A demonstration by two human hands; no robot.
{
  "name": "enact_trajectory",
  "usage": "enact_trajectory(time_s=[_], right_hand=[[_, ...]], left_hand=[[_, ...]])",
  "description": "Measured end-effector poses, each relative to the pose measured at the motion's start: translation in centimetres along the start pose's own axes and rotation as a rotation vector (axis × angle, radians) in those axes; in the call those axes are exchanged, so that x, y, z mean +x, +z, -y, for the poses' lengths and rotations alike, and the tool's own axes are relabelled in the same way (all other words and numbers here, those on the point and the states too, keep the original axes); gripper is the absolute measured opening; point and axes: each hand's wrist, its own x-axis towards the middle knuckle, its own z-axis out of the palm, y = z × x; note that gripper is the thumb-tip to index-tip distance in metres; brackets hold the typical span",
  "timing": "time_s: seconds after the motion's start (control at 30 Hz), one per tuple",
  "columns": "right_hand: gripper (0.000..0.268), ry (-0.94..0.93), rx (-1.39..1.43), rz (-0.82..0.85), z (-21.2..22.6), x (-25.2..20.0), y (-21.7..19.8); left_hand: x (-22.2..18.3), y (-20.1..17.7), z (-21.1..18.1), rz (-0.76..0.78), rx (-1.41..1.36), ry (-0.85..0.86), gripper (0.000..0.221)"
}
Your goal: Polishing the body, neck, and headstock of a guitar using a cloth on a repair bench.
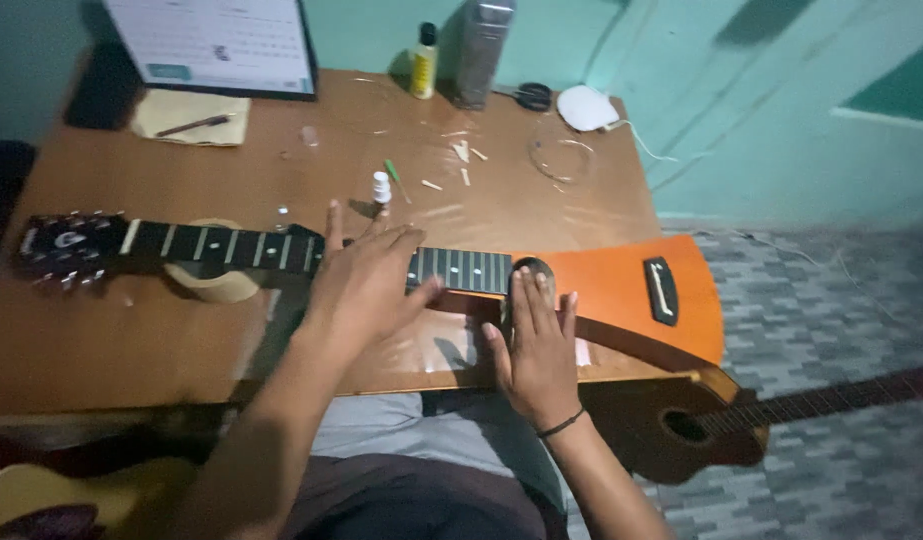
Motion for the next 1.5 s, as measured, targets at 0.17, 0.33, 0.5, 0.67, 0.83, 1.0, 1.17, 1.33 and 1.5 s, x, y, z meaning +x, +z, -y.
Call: enact_trajectory(time_s=[0.17, 0.33, 0.5, 0.67, 0.83, 1.0, 1.17, 1.33, 1.5], right_hand=[[0.063, -0.062, -0.070, -0.046, 1.2, 0.1, 0.8], [0.054, -0.056, 0.098, -0.063, -2.2, -1.2, -0.9], [0.032, -0.077, 0.001, -0.122, -3.9, 0.1, -1.8], [0.053, -0.144, 0.151, -0.055, -4.7, 1.3, -3.9], [0.035, 0.167, 0.705, -0.139, -1.6, 0.6, -7.1], [0.029, 0.043, 0.646, -0.212, -0.1, -1.9, -7.6], [0.040, -0.036, 0.984, -0.228, 0.1, -2.7, -7.4], [0.057, 0.136, 1.116, 0.115, 1.0, -0.6, -9.9], [0.011, 0.185, 0.995, 0.201, 1.5, 0.1, -9.6]], left_hand=[[-1.0, 0.7, 3.2, 0.050, 0.105, -0.069, 0.065], [-0.9, 1.1, 3.7, 0.065, 0.103, -0.062, 0.058], [-1.0, 1.3, 3.2, 0.005, 0.055, -0.029, 0.065], [-2.0, 3.2, 0.4, -0.174, -0.096, 0.139, 0.056], [-2.7, 4.0, -3.9, -0.272, -0.342, 0.221, 0.028], [-3.1, -0.4, -7.0, 0.292, -1.032, -0.148, 0.044], [-3.4, 0.6, -6.1, 0.359, -1.070, -0.189, 0.027], [-4.0, -1.4, -6.1, 0.429, -0.894, -0.167, 0.039], [-4.6, -1.5, -5.2, 0.292, -0.780, 0.066, 0.021]])
